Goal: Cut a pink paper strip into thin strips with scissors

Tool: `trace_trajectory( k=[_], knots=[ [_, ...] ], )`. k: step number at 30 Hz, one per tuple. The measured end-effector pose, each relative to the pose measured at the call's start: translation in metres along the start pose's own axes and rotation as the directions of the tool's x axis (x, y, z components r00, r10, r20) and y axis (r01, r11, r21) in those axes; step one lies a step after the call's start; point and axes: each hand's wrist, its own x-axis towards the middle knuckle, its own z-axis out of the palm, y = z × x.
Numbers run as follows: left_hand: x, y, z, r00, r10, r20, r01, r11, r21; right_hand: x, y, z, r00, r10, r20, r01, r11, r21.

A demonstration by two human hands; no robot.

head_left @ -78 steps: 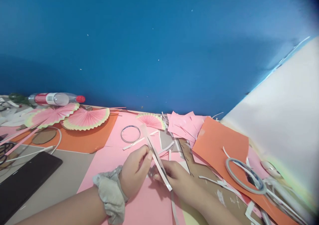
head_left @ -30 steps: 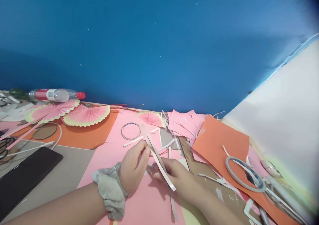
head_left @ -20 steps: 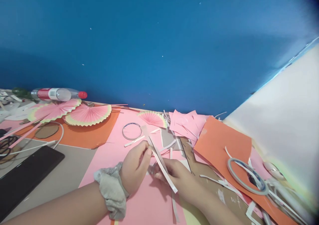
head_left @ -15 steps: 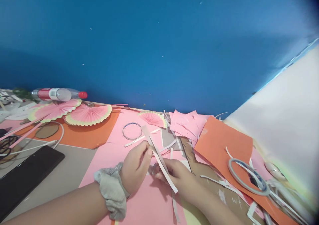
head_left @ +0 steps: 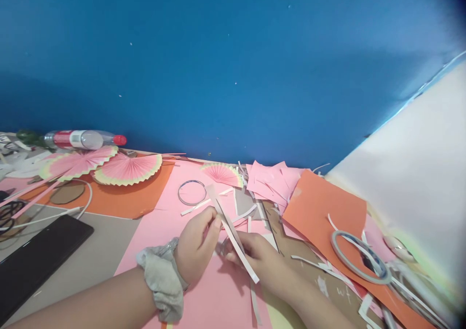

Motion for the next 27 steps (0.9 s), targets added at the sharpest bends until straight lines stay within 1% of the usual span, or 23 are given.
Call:
trace_trajectory(
  k=[8, 12, 17, 20, 24, 27],
  knots=[
    [-0.0002, 0.0, -0.0005, 1.0, 0.014, 0.008, -0.014, 1.0, 0.007, 0.0013, 0.002, -0.0009, 1.0, 0.002, 0.019, -0.002, 1.0, 0.003],
    [0.0002, -0.0002, -0.0004, 1.0, 0.004, 0.01, -0.004, 1.0, 0.003, 0.001, -0.0007, -0.001, 1.0, 0.019, -0.001, -0.019, 1.0, -0.023],
    [0.0004, -0.0009, -0.0003, 1.0, -0.008, 0.027, 0.008, 1.0, -0.004, 0.0001, -0.0041, -0.0004, 1.0, 0.022, 0.005, -0.022, 1.0, 0.006],
    [-0.0002, -0.0019, -0.0001, 0.999, -0.025, 0.038, 0.025, 1.0, 0.004, 0.0004, -0.0027, 0.0001, 1.0, 0.015, 0.008, -0.015, 1.0, -0.003],
    [-0.0017, -0.003, 0.0001, 0.998, -0.043, 0.035, 0.043, 0.999, 0.01, 0.0009, 0.0008, 0.0007, 1.0, 0.015, -0.018, -0.016, 0.999, -0.044],
    [-0.0028, -0.0032, 0.0003, 0.999, -0.039, 0.034, 0.039, 0.999, 0.006, 0.0006, 0.0003, 0.0007, 1.0, 0.024, -0.017, -0.025, 0.999, -0.034]
  ],
)
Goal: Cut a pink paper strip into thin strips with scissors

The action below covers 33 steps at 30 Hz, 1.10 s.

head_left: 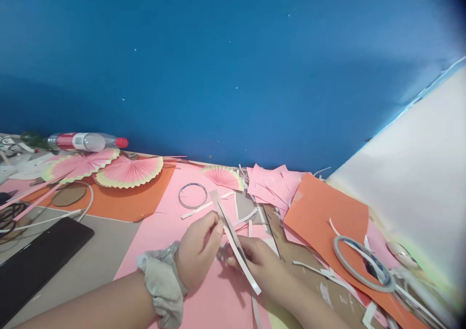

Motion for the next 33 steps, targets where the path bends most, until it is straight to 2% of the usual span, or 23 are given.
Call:
trace_trajectory(
  k=[9, 16, 26, 33],
  knots=[
    [-0.0006, -0.0008, 0.0002, 1.0, -0.002, 0.017, 0.002, 1.0, -0.004, -0.0003, -0.003, -0.0009, 0.999, 0.032, -0.003, -0.032, 0.999, -0.025],
    [0.0008, 0.0009, 0.0009, 1.0, -0.016, 0.026, 0.016, 1.0, -0.013, -0.0007, -0.0057, -0.0007, 1.0, 0.007, -0.006, -0.007, 0.999, -0.031],
    [-0.0003, 0.0013, 0.0007, 0.999, -0.024, 0.029, 0.025, 0.999, -0.03, 0.0, -0.0027, -0.0012, 1.0, 0.019, -0.001, -0.019, 1.0, 0.019],
    [0.0007, 0.0031, 0.0003, 1.0, -0.002, -0.022, 0.001, 0.998, -0.06, 0.0006, -0.0017, -0.0016, 1.0, 0.02, 0.005, -0.02, 1.0, 0.017]
  ],
)
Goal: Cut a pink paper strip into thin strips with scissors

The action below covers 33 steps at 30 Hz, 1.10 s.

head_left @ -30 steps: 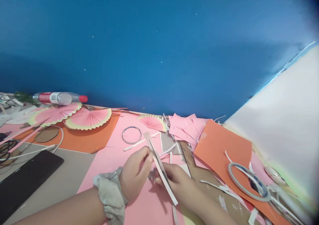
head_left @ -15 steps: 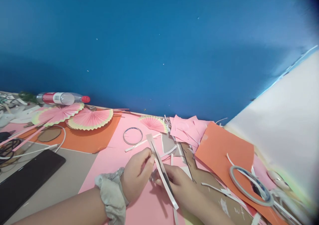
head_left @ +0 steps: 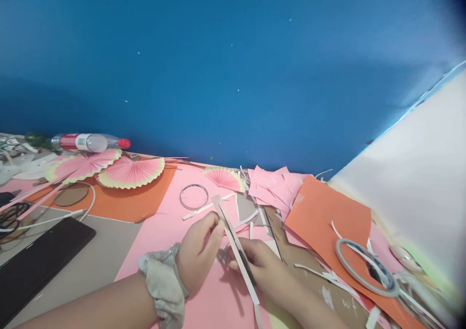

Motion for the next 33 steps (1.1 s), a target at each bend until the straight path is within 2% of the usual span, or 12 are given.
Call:
trace_trajectory(
  k=[3, 8, 33],
  knots=[
    [0.0001, 0.0008, -0.0006, 1.0, 0.018, -0.02, -0.018, 1.0, -0.013, -0.0004, -0.0011, -0.0002, 1.0, 0.012, 0.019, -0.012, 1.0, 0.005],
    [-0.0008, -0.0002, -0.0008, 1.0, 0.013, 0.011, -0.014, 0.999, 0.048, -0.0008, -0.0014, -0.0006, 0.999, -0.025, 0.037, 0.025, 1.0, -0.009],
    [0.0004, -0.0022, -0.0004, 0.999, -0.008, 0.033, 0.006, 0.998, 0.066, -0.0012, 0.0029, 0.0001, 0.999, -0.045, -0.005, 0.045, 0.999, 0.0]
  ],
)
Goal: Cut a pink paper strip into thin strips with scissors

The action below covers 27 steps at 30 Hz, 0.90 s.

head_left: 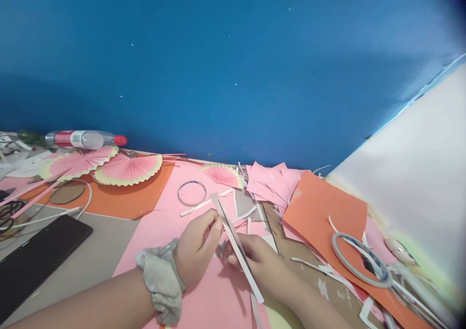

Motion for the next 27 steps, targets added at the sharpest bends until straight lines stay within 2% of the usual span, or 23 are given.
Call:
trace_trajectory(
  k=[15, 27],
  knots=[
    [-0.0011, -0.0002, 0.0002, 1.0, -0.01, 0.005, 0.01, 1.0, 0.005, -0.0003, -0.0045, -0.0004, 1.0, 0.016, 0.016, -0.016, 1.0, 0.008],
    [0.0002, -0.0018, 0.0001, 0.999, 0.001, 0.046, -0.002, 1.0, 0.031, 0.0001, -0.0002, -0.0021, 0.999, -0.014, 0.036, 0.017, 0.998, -0.065]
  ],
)
